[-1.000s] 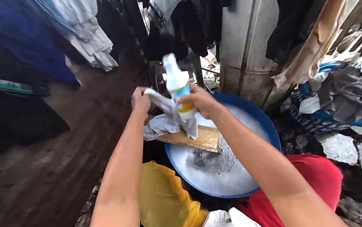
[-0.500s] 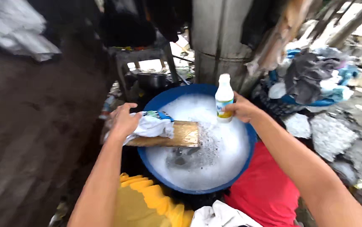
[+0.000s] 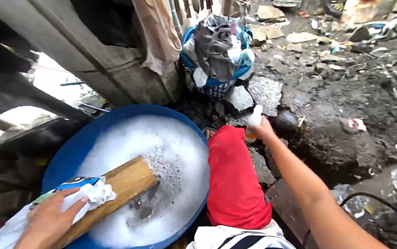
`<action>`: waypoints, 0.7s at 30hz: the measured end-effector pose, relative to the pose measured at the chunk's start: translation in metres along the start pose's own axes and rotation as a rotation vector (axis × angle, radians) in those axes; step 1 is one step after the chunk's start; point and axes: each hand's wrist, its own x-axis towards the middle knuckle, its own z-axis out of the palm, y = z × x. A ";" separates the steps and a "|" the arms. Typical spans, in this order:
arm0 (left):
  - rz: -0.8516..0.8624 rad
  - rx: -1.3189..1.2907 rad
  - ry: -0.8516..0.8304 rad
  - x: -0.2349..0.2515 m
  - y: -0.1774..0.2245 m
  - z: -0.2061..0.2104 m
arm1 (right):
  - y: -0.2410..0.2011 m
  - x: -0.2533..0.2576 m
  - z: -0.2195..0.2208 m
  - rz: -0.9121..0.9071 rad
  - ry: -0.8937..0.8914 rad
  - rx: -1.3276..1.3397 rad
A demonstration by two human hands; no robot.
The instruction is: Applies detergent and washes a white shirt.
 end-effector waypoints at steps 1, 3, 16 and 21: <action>-0.011 0.003 -0.013 0.001 0.002 0.000 | 0.034 -0.002 0.002 0.069 0.027 -0.048; -0.026 0.008 -0.017 0.003 0.002 0.000 | 0.084 -0.014 0.008 0.242 0.071 -0.109; -0.312 0.048 0.086 0.006 -0.033 -0.015 | 0.122 -0.097 0.018 0.435 0.097 -0.009; -0.463 0.091 0.188 0.011 -0.073 -0.009 | 0.111 -0.101 0.014 0.519 0.007 0.053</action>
